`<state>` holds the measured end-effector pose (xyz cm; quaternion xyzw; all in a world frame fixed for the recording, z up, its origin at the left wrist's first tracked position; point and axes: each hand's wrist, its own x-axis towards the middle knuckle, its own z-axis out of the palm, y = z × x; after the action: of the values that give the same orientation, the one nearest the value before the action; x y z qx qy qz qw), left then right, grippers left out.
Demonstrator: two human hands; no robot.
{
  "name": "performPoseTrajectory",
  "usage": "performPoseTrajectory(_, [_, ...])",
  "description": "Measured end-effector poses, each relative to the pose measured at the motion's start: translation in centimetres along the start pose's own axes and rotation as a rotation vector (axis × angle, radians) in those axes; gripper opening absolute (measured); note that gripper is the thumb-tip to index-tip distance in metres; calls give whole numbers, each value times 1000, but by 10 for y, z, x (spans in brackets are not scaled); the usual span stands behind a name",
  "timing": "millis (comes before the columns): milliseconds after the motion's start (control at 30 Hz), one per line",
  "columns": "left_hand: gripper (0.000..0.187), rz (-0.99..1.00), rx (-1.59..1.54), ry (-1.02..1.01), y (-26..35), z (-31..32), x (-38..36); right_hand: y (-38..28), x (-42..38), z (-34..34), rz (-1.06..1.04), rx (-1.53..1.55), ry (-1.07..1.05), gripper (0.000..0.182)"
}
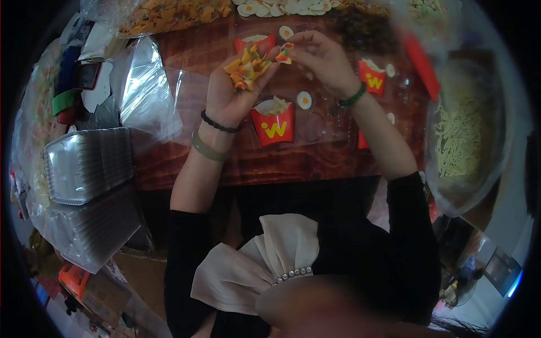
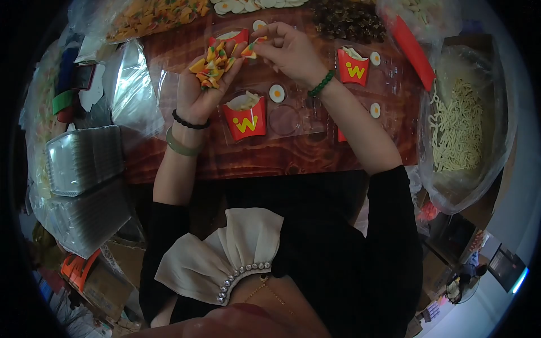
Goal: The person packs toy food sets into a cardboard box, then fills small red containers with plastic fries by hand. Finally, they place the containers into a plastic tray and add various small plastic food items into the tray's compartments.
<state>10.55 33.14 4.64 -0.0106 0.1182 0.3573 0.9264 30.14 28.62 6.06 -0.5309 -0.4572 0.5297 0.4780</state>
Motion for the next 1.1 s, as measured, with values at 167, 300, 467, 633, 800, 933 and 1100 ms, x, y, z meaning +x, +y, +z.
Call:
performPoseTrajectory(167, [39, -48, -123, -49, 9, -17, 0, 24, 4, -2, -260, -414, 123, 14])
performPoseTrajectory(300, [39, -60, -131, -30, 8, -16, -2, 13, -1, 5, -208, -638, 164, 17])
performPoseTrajectory(467, [39, -87, -129, -43, 8, -16, -1, 25, 4, -2, -338, -795, 208, 15])
performPoseTrajectory(633, [40, -41, -41, 5, 1, -9, -1, 10, 2, 4, -350, -690, 195, 16])
performPoseTrajectory(800, [38, -84, -74, -128, -4, -17, 6, -1, -8, 13, -292, -492, -77, 19])
performPoseTrajectory(933, [38, -2, 46, 42, -8, -8, 2, 2, -10, 10, -206, -273, -24, 20])
performPoseTrajectory(1100, [37, -52, 25, -45, -13, -9, 6, -7, -17, 16, -257, -489, -2, 19])
